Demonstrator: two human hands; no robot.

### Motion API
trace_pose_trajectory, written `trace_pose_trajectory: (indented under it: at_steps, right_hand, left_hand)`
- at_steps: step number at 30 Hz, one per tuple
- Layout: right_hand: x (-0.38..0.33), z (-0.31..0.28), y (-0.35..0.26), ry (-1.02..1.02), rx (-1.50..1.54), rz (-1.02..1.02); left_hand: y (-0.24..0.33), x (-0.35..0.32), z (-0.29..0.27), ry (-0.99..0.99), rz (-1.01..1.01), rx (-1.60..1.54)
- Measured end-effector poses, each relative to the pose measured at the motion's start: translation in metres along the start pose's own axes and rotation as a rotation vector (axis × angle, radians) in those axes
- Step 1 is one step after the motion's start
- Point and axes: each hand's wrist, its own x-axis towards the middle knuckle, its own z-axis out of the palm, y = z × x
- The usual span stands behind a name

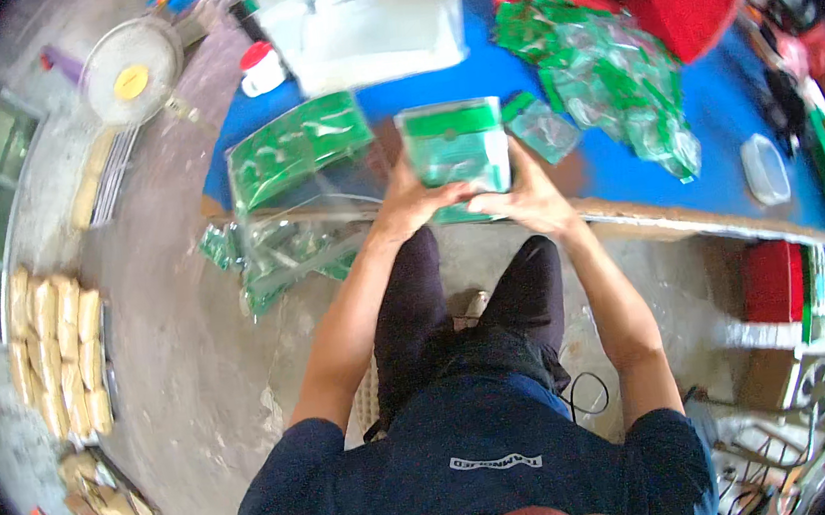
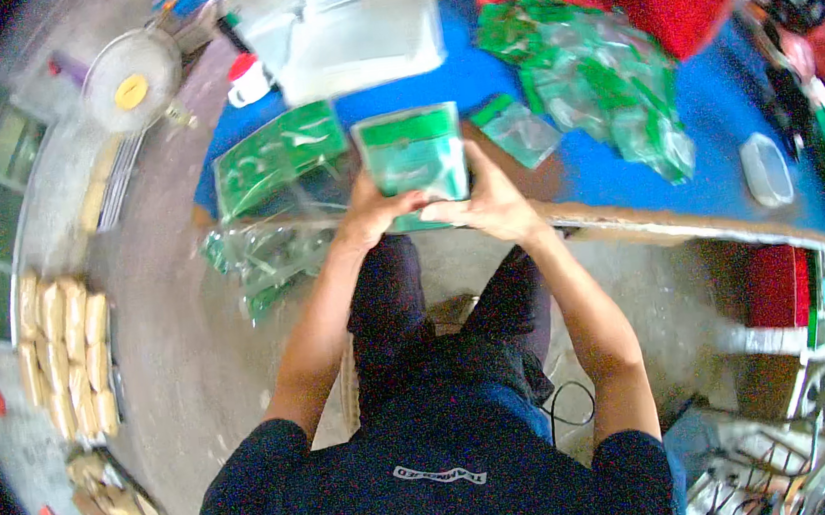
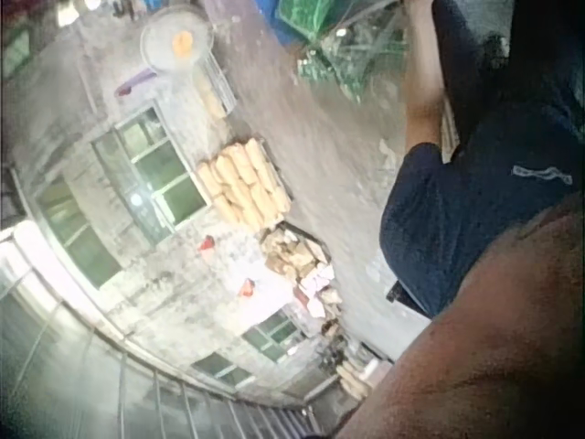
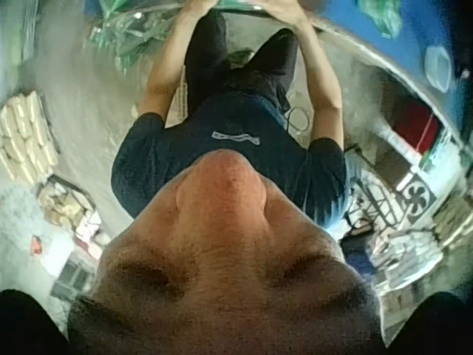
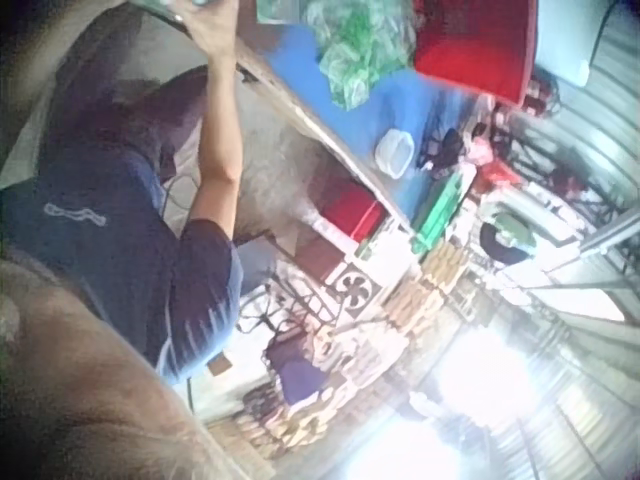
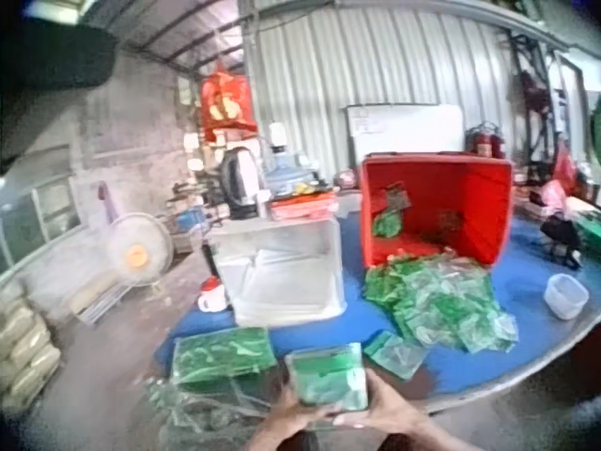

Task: The person is gathering small green plastic bags and placing them into a larger transparent bag.

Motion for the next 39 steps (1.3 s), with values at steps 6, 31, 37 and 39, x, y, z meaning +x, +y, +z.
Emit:
trace_pose_trajectory:
  at_steps: [6, 31, 37, 39]
  right_hand:
    - [-0.01, 0.007, 0.003, 0.158, 0.273, 0.172]
    - [-0.026, -0.028, -0.043, -0.169, -0.475, 0.029]
    - [-0.042, 0.005, 0.007, 0.095, -0.048, 0.232]
    - [-0.045, 0.018, 0.002, 0.084, -0.103, 0.228]
  left_hand:
    - [-0.005, -0.018, 0.016, 0.345, 0.109, 0.068]
    - [0.037, -0.046, 0.038, -0.077, 0.179, 0.393]
    - [-0.014, -0.071, 0.076, 0.523, -0.147, -0.881]
    - [-0.024, -0.071, 0.078, 0.595, -0.113, -0.765]
